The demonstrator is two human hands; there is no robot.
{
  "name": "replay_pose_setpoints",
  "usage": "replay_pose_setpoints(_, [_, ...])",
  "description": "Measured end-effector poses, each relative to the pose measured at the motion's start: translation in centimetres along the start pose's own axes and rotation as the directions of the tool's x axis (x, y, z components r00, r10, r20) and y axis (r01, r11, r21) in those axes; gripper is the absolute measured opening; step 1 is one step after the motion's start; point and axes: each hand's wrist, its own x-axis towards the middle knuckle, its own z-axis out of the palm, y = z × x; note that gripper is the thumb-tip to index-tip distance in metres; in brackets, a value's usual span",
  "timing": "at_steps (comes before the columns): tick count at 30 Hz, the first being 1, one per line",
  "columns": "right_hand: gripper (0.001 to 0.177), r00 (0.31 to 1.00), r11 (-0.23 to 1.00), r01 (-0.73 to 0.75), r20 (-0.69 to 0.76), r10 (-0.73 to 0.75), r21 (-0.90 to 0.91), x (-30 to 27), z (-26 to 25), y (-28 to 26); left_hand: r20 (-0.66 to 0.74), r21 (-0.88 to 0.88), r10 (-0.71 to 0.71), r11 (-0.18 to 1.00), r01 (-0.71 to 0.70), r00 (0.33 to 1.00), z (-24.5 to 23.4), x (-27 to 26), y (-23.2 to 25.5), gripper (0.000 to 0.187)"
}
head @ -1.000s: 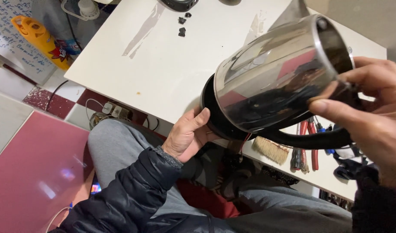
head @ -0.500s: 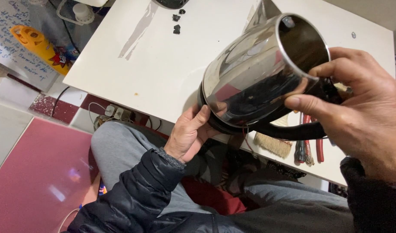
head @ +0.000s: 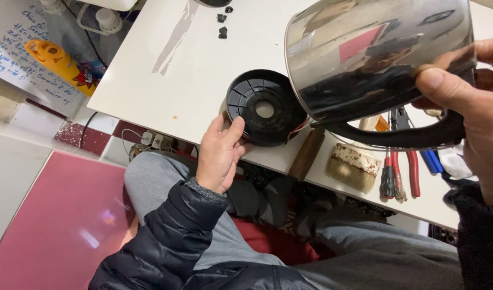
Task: The person disassembles an electric kettle, removes the base, and uses a screwdriver to adjust internal components. They then clean the base with a brush and reassemble the kettle.
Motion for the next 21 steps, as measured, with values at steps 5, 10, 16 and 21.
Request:
replay_pose_setpoints(5, [0.029,0.999,0.997,-0.048,-0.009,0.049,0.067,0.0,0.3,-0.3,-0.114,0.463,0.211,0.876,-0.136,0.971,-1.4,0.9,-0.8,0.075])
replay_pose_setpoints(10, [0.026,0.999,0.993,-0.002,0.034,-0.002,0.114,0.4,0.7,-0.6,-0.088,0.865,0.299,0.495,-0.076,0.95,-1.5,0.3,1.3,0.068])
replay_pose_setpoints(16, [0.026,0.999,0.979,0.029,0.023,-0.034,0.201,0.3,1.9,-1.0,0.323,0.901,0.535,0.079,-0.427,0.781,-2.3,0.0,2.0,0.043])
replay_pose_setpoints(21, [0.022,0.999,0.982,-0.032,0.017,0.03,0.188,-0.2,3.1,-2.8,0.655,0.694,0.262,0.164,-0.701,0.709,0.0,0.0,5.6,0.023])
